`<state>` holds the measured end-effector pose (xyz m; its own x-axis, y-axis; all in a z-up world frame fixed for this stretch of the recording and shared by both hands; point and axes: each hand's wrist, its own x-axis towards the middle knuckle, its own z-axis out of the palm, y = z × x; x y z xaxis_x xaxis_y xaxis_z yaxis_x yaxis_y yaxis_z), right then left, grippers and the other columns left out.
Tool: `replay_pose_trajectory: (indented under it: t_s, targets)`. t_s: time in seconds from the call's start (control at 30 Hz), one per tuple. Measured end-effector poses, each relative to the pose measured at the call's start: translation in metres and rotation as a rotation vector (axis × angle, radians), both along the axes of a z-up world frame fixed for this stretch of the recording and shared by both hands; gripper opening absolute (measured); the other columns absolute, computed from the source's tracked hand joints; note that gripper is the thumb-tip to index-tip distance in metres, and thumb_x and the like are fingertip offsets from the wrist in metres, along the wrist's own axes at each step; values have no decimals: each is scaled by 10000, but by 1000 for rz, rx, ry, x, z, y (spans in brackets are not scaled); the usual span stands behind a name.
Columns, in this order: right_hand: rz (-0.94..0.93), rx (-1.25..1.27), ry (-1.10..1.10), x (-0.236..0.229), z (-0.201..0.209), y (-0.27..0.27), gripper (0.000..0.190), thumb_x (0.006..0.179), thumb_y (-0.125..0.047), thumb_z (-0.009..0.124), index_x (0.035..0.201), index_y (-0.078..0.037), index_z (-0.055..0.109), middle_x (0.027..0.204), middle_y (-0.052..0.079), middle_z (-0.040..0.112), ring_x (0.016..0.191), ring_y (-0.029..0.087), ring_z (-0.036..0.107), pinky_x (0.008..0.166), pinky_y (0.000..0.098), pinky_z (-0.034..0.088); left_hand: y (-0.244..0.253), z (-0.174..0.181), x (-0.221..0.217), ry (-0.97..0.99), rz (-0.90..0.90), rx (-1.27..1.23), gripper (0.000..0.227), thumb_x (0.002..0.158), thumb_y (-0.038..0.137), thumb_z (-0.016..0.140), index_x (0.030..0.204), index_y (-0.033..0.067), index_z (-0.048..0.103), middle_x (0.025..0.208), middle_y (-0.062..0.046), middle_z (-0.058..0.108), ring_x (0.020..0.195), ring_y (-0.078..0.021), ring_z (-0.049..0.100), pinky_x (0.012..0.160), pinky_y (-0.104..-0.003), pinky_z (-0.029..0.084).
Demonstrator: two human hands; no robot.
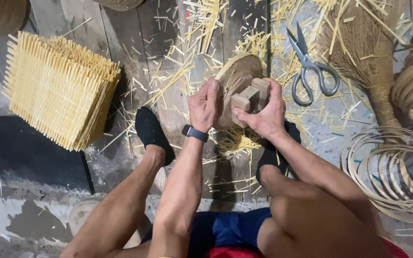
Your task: The person repeatedly places a circular bamboo frame over a square woven bamboo mat, trims the excess mat material with shears, and sets the trimmed circular piece aside. The person handles bamboo mats, frames, and shears throughout the process.
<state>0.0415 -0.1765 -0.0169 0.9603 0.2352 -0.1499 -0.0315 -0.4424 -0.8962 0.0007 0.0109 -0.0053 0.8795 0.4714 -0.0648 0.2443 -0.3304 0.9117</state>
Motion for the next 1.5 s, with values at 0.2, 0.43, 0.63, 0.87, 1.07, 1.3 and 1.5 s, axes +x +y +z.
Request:
replay_pose_trajectory:
  t_s: [0.2,0.43,0.63,0.87,1.07,1.3,1.5]
  targets:
    - [60,592,298,5,-37,-47,968,763,-480,814,1539,-43,434,1366,107,571,1249,247,603,1082,413,503,41,-45,-6,138,174,-25,488,1028,431,620,1141,-22,761,887,-114,788,810,-118,649,720,-309,547]
    - [-131,1146,769,13,-73,-77,785,886,-454,733,1493,-18,493,1422,114,618,1324,273,601,1158,446,479,152,-45,-42,174,485,-10,484,1019,415,639,742,23,703,654,36,602,611,-68,513,538,-269,424]
    - [76,1039,778,-2,-87,-25,602,881,-154,659,1451,-78,479,1351,73,600,1266,243,593,1108,462,492,200,-9,-64,86,361,-273,450,1082,380,616,818,22,681,742,49,589,665,-49,450,582,-234,374]
    - [-175,996,593,-6,-28,-63,511,1056,-351,542,1439,-14,530,1392,104,645,1300,219,616,1141,356,481,175,-26,-55,91,340,-502,356,1045,304,641,906,-11,732,774,-2,658,648,-82,530,567,-237,427]
    - [-237,145,387,-24,-66,-65,487,1054,-323,533,1420,-5,491,1304,158,640,1185,287,614,1030,385,499,132,-48,-50,148,303,-670,287,1009,285,647,1134,35,711,968,-37,711,821,-124,658,687,-285,573]
    - [27,50,268,-31,-113,-36,382,1119,-287,428,1289,17,583,1197,172,645,1116,297,602,965,418,464,96,-86,-49,215,220,-750,358,989,259,649,1294,73,658,1116,-49,705,979,-168,696,791,-364,602]
    - [-91,-150,317,-51,-75,-65,307,1089,-262,445,1067,-31,646,889,183,684,826,355,671,748,443,525,56,-56,-13,82,241,539,329,982,188,714,1277,49,670,1141,-127,699,979,-225,695,854,-342,565]
